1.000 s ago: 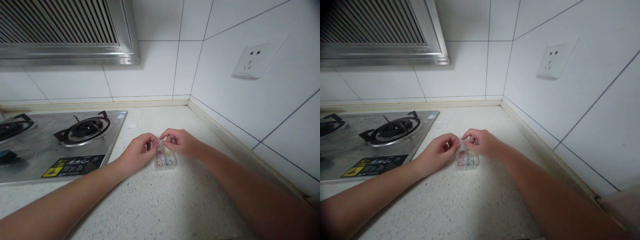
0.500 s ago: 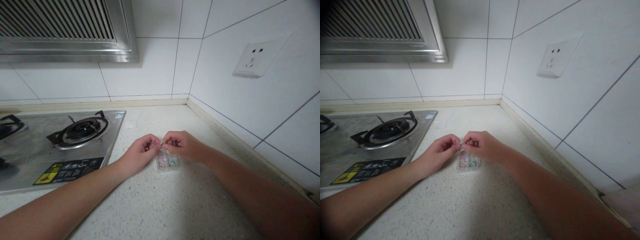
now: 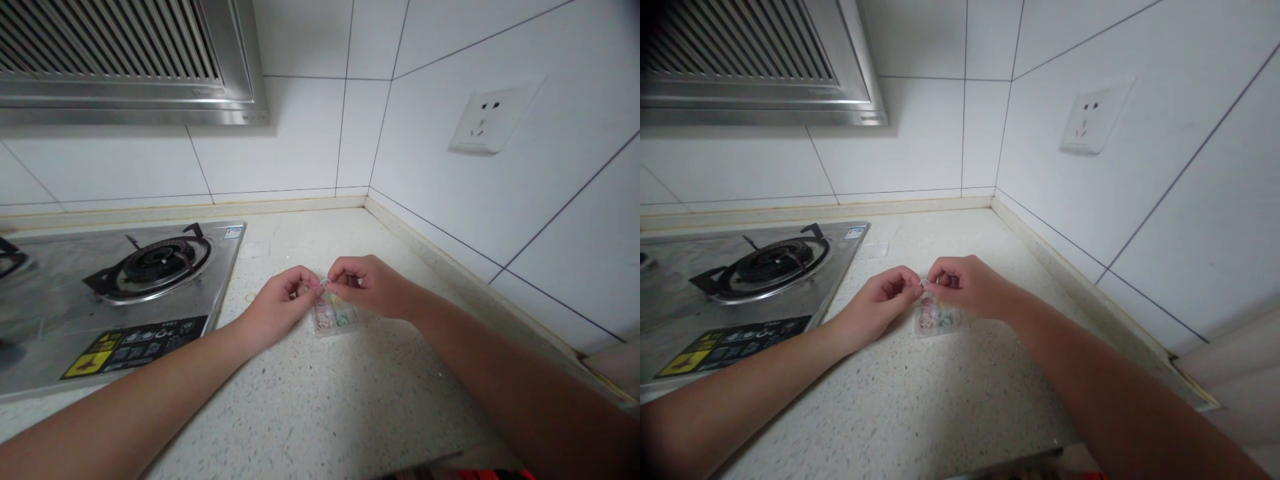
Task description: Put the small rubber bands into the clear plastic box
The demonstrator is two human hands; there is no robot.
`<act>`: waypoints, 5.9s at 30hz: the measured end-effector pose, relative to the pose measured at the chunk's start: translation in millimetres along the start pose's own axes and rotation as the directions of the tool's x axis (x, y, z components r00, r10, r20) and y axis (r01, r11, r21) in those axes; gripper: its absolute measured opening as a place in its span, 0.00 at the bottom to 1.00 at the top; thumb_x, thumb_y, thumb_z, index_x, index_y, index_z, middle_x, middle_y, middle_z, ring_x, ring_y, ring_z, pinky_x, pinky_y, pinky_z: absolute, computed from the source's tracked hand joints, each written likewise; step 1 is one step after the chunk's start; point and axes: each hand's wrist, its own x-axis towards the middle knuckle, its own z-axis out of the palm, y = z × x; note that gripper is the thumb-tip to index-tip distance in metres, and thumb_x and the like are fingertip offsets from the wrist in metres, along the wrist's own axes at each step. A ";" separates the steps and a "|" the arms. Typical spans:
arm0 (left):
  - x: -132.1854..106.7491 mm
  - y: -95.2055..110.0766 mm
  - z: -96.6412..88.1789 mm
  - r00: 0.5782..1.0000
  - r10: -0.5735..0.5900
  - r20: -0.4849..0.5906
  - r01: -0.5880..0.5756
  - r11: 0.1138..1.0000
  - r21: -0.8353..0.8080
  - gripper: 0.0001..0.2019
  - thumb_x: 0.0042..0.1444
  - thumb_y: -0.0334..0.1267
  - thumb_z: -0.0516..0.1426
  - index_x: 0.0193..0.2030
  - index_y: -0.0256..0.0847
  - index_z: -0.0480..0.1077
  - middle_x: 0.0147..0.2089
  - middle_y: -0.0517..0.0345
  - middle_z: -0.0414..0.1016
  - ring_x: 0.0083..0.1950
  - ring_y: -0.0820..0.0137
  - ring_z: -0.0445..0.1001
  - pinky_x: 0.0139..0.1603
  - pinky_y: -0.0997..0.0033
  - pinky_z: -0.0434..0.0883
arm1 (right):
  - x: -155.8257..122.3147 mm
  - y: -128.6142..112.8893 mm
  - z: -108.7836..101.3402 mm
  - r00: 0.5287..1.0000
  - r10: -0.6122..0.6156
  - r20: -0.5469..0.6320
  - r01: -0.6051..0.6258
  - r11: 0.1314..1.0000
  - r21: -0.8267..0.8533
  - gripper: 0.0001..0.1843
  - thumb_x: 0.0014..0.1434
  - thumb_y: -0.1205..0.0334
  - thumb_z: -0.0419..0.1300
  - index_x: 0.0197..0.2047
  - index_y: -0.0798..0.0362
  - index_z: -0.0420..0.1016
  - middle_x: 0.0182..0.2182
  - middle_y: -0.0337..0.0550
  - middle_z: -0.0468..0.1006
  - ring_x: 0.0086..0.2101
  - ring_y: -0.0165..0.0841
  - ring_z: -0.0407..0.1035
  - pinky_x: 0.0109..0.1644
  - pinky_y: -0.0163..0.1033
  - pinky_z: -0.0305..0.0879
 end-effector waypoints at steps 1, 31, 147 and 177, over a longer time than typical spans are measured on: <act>-0.1 -0.2 -0.2 1.000 0.010 0.000 -0.010 1.000 -0.002 0.10 0.60 0.43 0.59 0.36 0.38 0.70 0.30 0.62 0.67 0.32 0.73 0.63 0.35 0.72 0.61 | -0.2 -1.1 -0.4 1.000 0.005 -0.007 -0.005 1.000 -0.002 0.11 0.61 0.55 0.61 0.35 0.55 0.73 0.22 0.33 0.67 0.24 0.24 0.59 0.27 0.32 0.55; -0.4 0.5 -0.5 0.998 -0.002 0.065 0.003 1.000 -0.021 0.11 0.61 0.45 0.59 0.38 0.38 0.72 0.31 0.60 0.71 0.34 0.72 0.67 0.38 0.72 0.64 | -3.5 4.1 -5.7 0.999 0.041 0.035 -0.041 0.999 0.005 0.13 0.61 0.53 0.60 0.37 0.55 0.73 0.22 0.33 0.65 0.24 0.25 0.56 0.27 0.32 0.53; -7.2 7.3 -1.8 0.996 -0.053 0.076 0.050 0.998 0.037 0.08 0.60 0.41 0.58 0.39 0.37 0.72 0.33 0.58 0.73 0.33 0.72 0.68 0.35 0.73 0.64 | -2.7 10.7 -21.5 0.992 0.046 -0.118 -0.028 0.989 0.146 0.10 0.58 0.57 0.64 0.35 0.56 0.74 0.22 0.33 0.68 0.23 0.24 0.60 0.25 0.32 0.55; -6.5 6.7 -3.2 0.992 -0.055 0.117 0.042 0.993 0.106 0.11 0.62 0.43 0.56 0.39 0.38 0.74 0.31 0.57 0.74 0.31 0.72 0.68 0.33 0.72 0.64 | -4.3 4.2 -17.3 0.994 0.014 -0.107 -0.004 0.996 0.089 0.11 0.58 0.55 0.63 0.34 0.55 0.73 0.22 0.34 0.68 0.24 0.25 0.60 0.26 0.32 0.56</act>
